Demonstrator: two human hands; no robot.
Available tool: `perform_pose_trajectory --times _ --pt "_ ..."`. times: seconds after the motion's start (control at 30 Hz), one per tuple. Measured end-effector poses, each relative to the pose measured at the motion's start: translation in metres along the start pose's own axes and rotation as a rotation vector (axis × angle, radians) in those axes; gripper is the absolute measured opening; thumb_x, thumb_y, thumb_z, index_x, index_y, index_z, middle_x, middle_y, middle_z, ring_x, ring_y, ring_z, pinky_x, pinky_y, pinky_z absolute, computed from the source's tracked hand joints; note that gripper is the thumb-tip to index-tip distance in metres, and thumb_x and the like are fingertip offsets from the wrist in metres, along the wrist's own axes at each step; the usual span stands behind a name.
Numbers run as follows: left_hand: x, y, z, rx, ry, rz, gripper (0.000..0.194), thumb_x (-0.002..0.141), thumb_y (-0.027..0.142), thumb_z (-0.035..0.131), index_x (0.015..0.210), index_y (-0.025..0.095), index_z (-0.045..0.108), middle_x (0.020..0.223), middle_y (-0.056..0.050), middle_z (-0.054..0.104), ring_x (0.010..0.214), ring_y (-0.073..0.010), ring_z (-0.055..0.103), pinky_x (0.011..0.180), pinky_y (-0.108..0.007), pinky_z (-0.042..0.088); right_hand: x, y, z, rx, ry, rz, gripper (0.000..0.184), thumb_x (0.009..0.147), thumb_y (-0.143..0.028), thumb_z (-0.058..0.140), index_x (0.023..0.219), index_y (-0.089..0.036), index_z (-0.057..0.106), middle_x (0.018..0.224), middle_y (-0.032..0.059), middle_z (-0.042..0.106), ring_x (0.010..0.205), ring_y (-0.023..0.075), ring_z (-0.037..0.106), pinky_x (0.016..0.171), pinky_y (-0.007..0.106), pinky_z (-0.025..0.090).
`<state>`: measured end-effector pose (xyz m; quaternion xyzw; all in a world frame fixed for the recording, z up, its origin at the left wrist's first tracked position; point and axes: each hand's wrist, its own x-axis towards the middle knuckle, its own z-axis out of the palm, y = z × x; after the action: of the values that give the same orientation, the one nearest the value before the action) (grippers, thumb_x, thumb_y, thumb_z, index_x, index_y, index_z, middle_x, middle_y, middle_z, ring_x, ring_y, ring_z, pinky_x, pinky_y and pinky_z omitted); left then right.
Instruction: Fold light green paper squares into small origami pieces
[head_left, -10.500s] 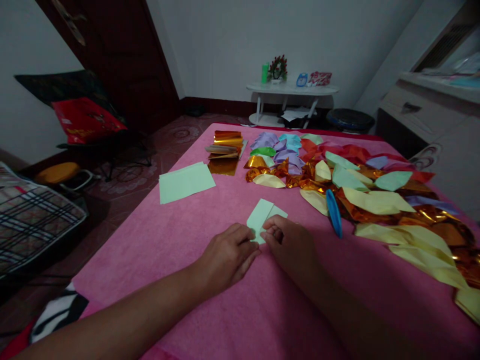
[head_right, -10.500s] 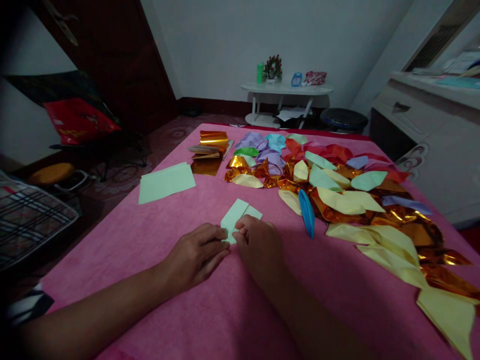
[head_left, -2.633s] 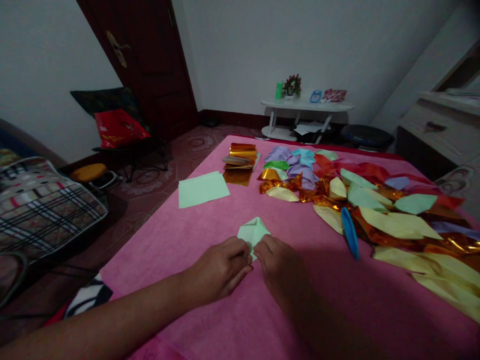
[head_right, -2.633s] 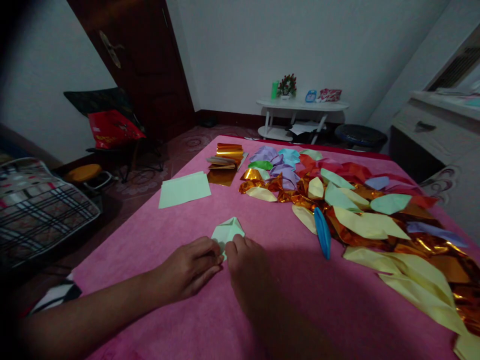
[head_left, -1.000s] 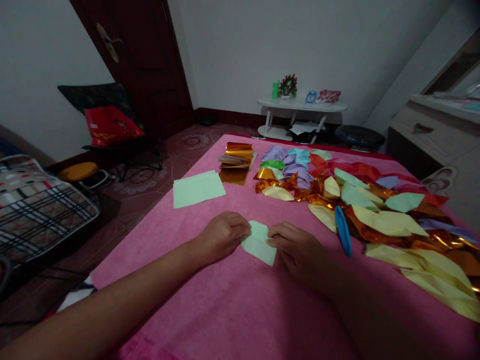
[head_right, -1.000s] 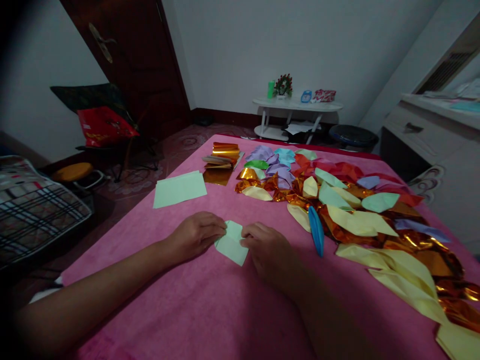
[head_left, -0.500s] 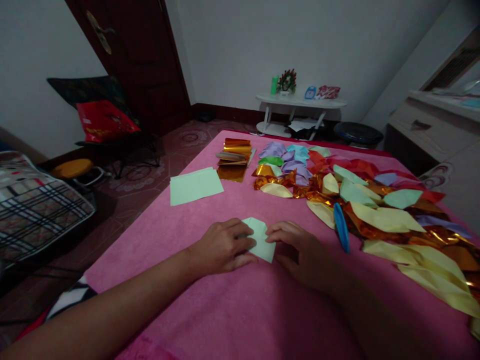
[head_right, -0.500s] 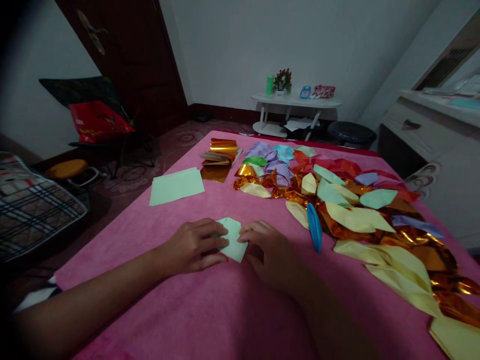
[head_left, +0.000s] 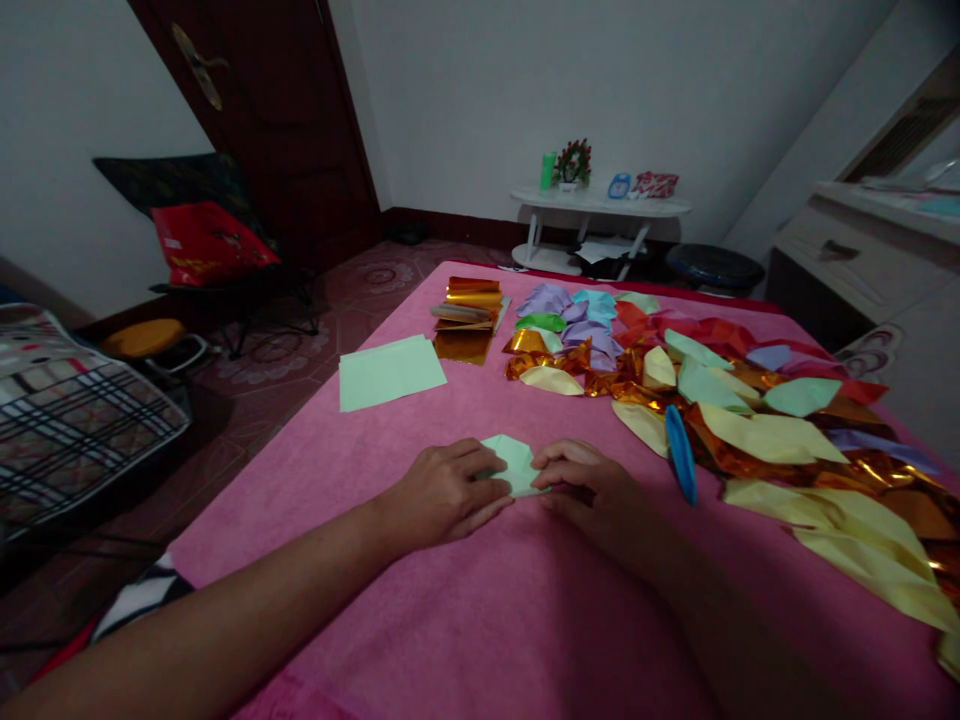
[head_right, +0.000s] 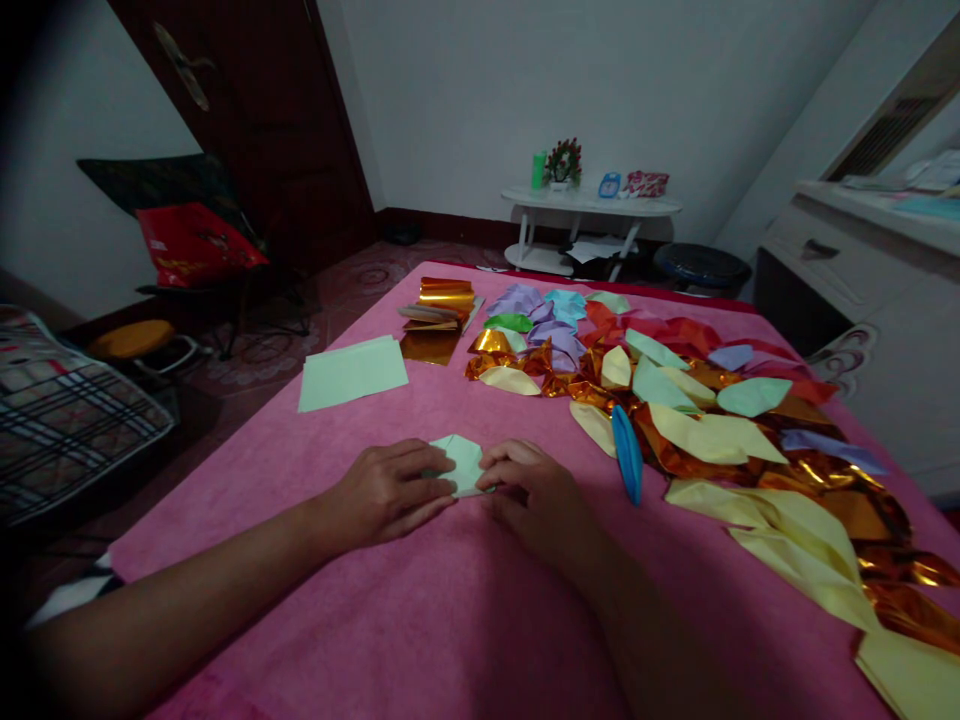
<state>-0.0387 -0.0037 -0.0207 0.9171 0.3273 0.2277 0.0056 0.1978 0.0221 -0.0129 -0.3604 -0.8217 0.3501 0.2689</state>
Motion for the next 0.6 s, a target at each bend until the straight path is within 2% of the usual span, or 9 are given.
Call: perform_pose_trajectory --times 0.3,0.47,0.6 --pt "-0.001 0.001 0.000 -0.027 -0.016 -0.008 0.022 0.090 0.030 0.051 0.095 0.018 0.069 0.103 -0.009 0.066 0.090 -0.0193 0.061 0.077 -0.032 0.052 0.003 -0.004 0.013 0.038 0.110 0.136 0.012 0.078 -0.015 0.062 0.067 -0.019 0.065 0.091 0.0026 0.062 0.084 0.0163 0.059 0.072 0.028 0.045" --pt "-0.001 0.001 0.000 -0.050 -0.013 0.014 0.022 0.090 0.031 0.051 0.096 0.020 0.069 0.104 -0.008 0.067 0.092 -0.0196 0.060 0.078 -0.032 0.051 0.006 -0.005 0.013 0.073 0.138 0.132 0.018 0.080 -0.015 0.056 0.064 -0.019 0.063 0.086 0.0029 0.062 0.082 0.0163 0.059 0.073 0.029 0.044" --pt "-0.001 0.002 -0.002 -0.060 -0.042 0.051 0.021 0.089 0.030 0.051 0.099 0.023 0.069 0.106 -0.007 0.067 0.097 -0.0199 0.060 0.083 -0.033 0.050 0.006 -0.003 0.016 0.043 0.153 0.149 0.014 0.078 -0.015 0.060 0.064 -0.019 0.063 0.087 0.0031 0.063 0.084 0.0172 0.059 0.075 0.030 0.045"
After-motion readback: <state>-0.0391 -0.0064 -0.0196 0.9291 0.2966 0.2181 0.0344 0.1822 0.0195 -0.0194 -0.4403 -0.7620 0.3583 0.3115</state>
